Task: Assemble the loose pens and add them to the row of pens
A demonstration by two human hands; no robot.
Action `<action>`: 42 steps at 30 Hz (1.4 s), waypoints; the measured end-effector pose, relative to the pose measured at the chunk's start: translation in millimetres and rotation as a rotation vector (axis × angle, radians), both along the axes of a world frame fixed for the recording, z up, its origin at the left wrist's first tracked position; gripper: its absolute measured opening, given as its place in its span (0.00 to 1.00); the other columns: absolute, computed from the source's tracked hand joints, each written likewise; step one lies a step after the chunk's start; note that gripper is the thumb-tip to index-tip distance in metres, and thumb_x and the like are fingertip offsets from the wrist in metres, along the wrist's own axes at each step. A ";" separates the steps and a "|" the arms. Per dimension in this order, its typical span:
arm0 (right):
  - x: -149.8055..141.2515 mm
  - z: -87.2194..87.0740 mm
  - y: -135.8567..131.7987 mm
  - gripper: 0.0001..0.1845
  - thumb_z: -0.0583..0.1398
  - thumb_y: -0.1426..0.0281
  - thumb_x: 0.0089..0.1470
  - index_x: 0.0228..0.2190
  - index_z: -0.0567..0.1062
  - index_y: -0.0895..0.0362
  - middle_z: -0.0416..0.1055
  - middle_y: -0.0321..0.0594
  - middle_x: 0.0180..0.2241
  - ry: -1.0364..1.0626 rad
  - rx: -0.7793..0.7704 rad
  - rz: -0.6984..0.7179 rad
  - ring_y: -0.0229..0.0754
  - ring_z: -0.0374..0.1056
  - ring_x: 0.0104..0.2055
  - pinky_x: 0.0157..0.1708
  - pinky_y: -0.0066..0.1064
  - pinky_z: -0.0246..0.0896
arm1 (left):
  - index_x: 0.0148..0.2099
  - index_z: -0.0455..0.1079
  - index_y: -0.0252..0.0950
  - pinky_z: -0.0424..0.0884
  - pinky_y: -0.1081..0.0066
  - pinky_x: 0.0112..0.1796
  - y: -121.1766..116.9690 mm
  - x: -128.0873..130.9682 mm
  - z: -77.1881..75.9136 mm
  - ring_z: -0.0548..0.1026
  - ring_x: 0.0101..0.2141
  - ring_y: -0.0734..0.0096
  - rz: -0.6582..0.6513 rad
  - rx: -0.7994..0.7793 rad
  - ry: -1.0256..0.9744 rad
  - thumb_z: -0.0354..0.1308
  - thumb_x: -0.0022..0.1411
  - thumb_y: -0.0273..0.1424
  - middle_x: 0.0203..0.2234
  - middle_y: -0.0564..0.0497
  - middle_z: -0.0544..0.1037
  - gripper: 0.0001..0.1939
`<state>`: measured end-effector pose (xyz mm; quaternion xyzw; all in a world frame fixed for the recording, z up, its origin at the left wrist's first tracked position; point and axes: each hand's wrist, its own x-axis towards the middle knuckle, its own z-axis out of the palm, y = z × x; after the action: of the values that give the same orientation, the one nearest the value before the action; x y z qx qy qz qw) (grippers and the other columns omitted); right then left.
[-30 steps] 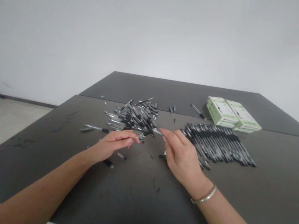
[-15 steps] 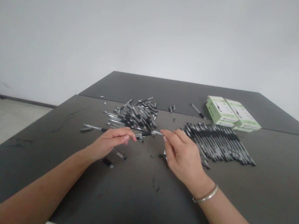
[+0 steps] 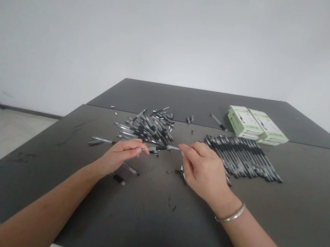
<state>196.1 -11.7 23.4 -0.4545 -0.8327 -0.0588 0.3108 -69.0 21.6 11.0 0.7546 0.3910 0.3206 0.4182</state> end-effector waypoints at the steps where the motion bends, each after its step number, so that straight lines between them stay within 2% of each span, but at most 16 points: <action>1: 0.7 0.2 0.9 0.14 0.53 0.74 0.59 0.43 0.76 0.61 0.71 0.46 0.33 -0.047 0.016 -0.004 0.45 0.67 0.35 0.36 0.36 0.64 | 0.38 0.75 0.33 0.61 0.69 0.40 0.0 -0.6 0.4 0.67 0.33 0.68 0.002 0.021 0.031 0.48 0.64 0.34 0.29 0.50 0.71 0.16; 8: -4.7 -3.1 1.8 0.15 0.52 0.75 0.58 0.43 0.76 0.61 0.72 0.49 0.34 -0.227 -0.027 0.053 0.49 0.66 0.37 0.39 0.41 0.64 | 0.40 0.75 0.34 0.63 0.71 0.40 -0.7 -0.8 -1.6 0.70 0.35 0.69 -0.060 0.117 0.137 0.48 0.66 0.33 0.32 0.50 0.72 0.15; 13: -12.0 -9.4 -0.7 0.19 0.52 0.77 0.56 0.48 0.71 0.63 0.72 0.51 0.37 -0.211 -0.044 0.091 0.51 0.65 0.41 0.45 0.45 0.64 | 0.40 0.75 0.34 0.64 0.72 0.41 -1.5 2.1 -2.4 0.71 0.36 0.69 -0.076 0.132 0.163 0.48 0.66 0.32 0.33 0.49 0.73 0.14; 17: -14.7 -13.8 -2.2 0.25 0.51 0.80 0.53 0.54 0.65 0.65 0.70 0.50 0.37 -0.175 -0.096 0.110 0.51 0.65 0.41 0.43 0.44 0.65 | 0.40 0.75 0.34 0.64 0.72 0.40 -1.4 3.5 -4.0 0.71 0.36 0.69 -0.100 0.148 0.182 0.48 0.66 0.32 0.33 0.49 0.73 0.14; 23: -18.1 -17.1 -3.9 0.30 0.50 0.84 0.50 0.56 0.61 0.65 0.70 0.51 0.41 -0.147 -0.156 0.163 0.50 0.64 0.45 0.45 0.43 0.65 | 0.42 0.74 0.34 0.64 0.71 0.41 -2.4 5.5 -4.8 0.71 0.37 0.68 -0.108 0.146 0.213 0.49 0.65 0.31 0.34 0.49 0.74 0.13; 26: -17.3 -14.6 -4.0 0.31 0.50 0.84 0.48 0.55 0.61 0.64 0.69 0.52 0.45 -0.125 -0.115 0.157 0.50 0.64 0.48 0.48 0.44 0.63 | 0.41 0.74 0.35 0.65 0.71 0.42 -1.8 5.7 -5.3 0.72 0.38 0.68 -0.079 0.133 0.216 0.49 0.65 0.32 0.34 0.49 0.74 0.13; 28: -14.3 -11.1 -2.8 0.28 0.52 0.82 0.47 0.53 0.64 0.63 0.69 0.52 0.46 -0.086 -0.052 0.100 0.52 0.63 0.48 0.50 0.46 0.61 | 0.40 0.74 0.35 0.65 0.70 0.42 -0.9 5.4 -5.8 0.72 0.38 0.68 -0.055 0.123 0.218 0.48 0.66 0.32 0.34 0.49 0.74 0.14; 32: -4.6 -4.2 2.9 0.18 0.53 0.79 0.49 0.43 0.70 0.63 0.71 0.51 0.39 0.051 -0.005 -0.073 0.52 0.65 0.43 0.46 0.47 0.62 | 0.40 0.75 0.35 0.65 0.70 0.43 0.5 4.4 -6.6 0.72 0.38 0.67 -0.037 0.120 0.209 0.47 0.66 0.33 0.35 0.49 0.75 0.14; 38: 3.1 -6.4 9.1 0.15 0.51 0.76 0.53 0.40 0.73 0.59 0.73 0.47 0.38 0.287 -0.183 -0.181 0.49 0.68 0.43 0.45 0.43 0.63 | 0.40 0.74 0.35 0.64 0.68 0.44 2.1 2.6 -9.5 0.71 0.39 0.66 -0.036 0.099 0.175 0.47 0.66 0.34 0.36 0.48 0.75 0.15; 42: 4.5 -9.7 9.1 0.16 0.49 0.75 0.55 0.42 0.72 0.58 0.74 0.44 0.39 0.531 -0.288 -0.175 0.45 0.70 0.42 0.44 0.39 0.64 | 0.41 0.74 0.35 0.64 0.67 0.45 3.7 2.1 -12.8 0.71 0.40 0.66 -0.023 0.074 0.137 0.47 0.65 0.33 0.37 0.48 0.75 0.14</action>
<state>200.6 -2.6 13.7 -0.5632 -0.6799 0.1540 0.4436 -66.9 25.3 -1.8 0.7942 0.3977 0.2776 0.3661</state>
